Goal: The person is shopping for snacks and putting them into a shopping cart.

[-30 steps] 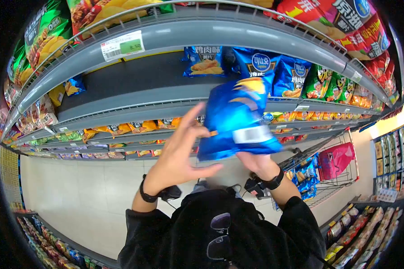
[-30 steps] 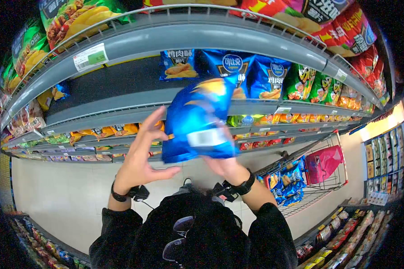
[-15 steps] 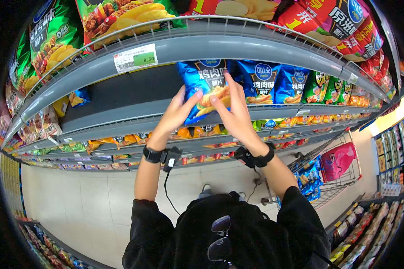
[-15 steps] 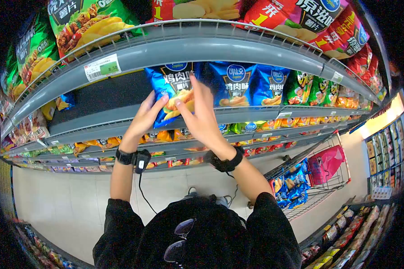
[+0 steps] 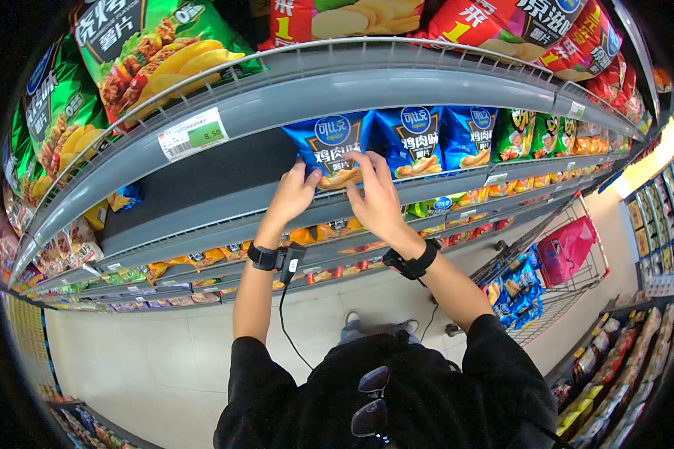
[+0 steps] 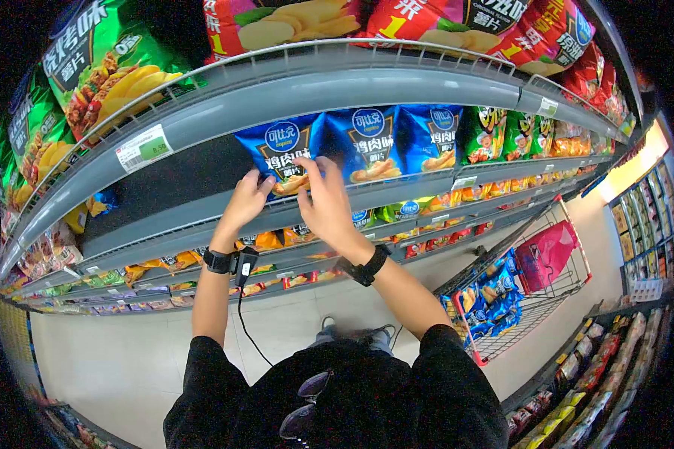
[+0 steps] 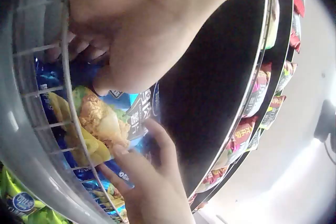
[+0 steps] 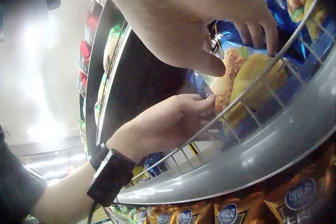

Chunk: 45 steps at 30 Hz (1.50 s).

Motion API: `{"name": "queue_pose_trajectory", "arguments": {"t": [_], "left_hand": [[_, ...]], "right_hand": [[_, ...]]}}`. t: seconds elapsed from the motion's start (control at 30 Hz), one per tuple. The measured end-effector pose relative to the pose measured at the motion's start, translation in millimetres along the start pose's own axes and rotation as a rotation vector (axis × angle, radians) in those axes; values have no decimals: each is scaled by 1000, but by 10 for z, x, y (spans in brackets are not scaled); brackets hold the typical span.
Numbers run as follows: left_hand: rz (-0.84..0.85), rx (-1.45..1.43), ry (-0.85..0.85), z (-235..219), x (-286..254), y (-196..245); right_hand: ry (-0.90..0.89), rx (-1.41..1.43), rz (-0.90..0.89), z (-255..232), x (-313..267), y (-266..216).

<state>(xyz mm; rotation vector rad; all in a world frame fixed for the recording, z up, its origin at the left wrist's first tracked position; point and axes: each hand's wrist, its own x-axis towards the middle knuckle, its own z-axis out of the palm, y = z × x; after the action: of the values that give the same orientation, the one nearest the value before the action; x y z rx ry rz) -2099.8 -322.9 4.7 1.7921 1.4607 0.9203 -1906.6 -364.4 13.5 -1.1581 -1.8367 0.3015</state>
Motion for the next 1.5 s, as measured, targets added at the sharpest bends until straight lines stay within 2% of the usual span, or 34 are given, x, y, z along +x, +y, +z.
{"name": "queue_pose_trajectory", "arguments": {"t": [0.03, 0.2, 0.3, 0.33, 0.37, 0.4, 0.47, 0.5, 0.63, 0.67, 0.7, 0.73, 0.8, 0.83, 0.9, 1.0, 1.03, 1.17, 1.33, 1.37, 1.5], "left_hand": [[-31, 28, -13, 5, -2, 25], [27, 175, 103, 77, -49, -54], [189, 254, 209, 129, -215, -67], [176, 381, 302, 175, -349, 80], [129, 402, 338, 247, -423, -58], [241, 408, 378, 326, -520, -59], [292, 468, 338, 474, -746, 42], [300, 541, 322, 531, -819, -64], [317, 701, 270, 748, -1083, 24], [317, 733, 267, 783, -1106, 50], [311, 757, 250, 795, -1104, -21], [301, 783, 236, 771, -1071, -167], [252, 823, 208, 780, -1036, -217], [212, 838, 189, 777, -1044, -142], [87, 860, 157, 825, -1066, 23], [94, 857, 81, 833, -1120, 159], [101, 827, 89, 912, -1192, 294], [170, 730, 36, 1059, -1224, 199], [292, 632, -292, 1559, -1320, 496], [290, 658, -354, 1618, -1349, 523], [356, 472, -546, 1605, -1443, 357]], "right_hand": [[-15, 4, 2, -3, -3, 8], [-60, 61, -21, -136, -207, -2], [-81, 197, -77, -576, -486, 27], [-93, 217, -76, -769, -640, 85], [-149, 256, 115, -996, -818, 143], [-101, 203, 165, -1167, -1057, 318], [-14, 107, 245, -1386, -1622, 837], [23, 12, 363, -1548, -1923, 1028], [25, -498, 824, -2009, -3649, 2142], [92, -655, 861, -2044, -4114, 2440], [79, -697, 954, -2202, -4417, 2499], [2, -652, 1156, -2364, -4644, 2533], [107, -834, 1168, -2308, -5349, 2884], [58, -808, 1236, -2350, -5483, 2936], [-47, -738, 1369, -2325, -5684, 2988], [-180, -814, 1404, -2184, -5760, 3034], [-171, -771, 1433, -2178, -5760, 3061], [-160, -760, 1368, -2127, -5814, 2956], [-107, -734, 1341, -1831, -5785, 2615], [-131, -629, 1423, -1803, -5736, 2487], [-159, -637, 1382, -1486, -5705, 2047]]}}
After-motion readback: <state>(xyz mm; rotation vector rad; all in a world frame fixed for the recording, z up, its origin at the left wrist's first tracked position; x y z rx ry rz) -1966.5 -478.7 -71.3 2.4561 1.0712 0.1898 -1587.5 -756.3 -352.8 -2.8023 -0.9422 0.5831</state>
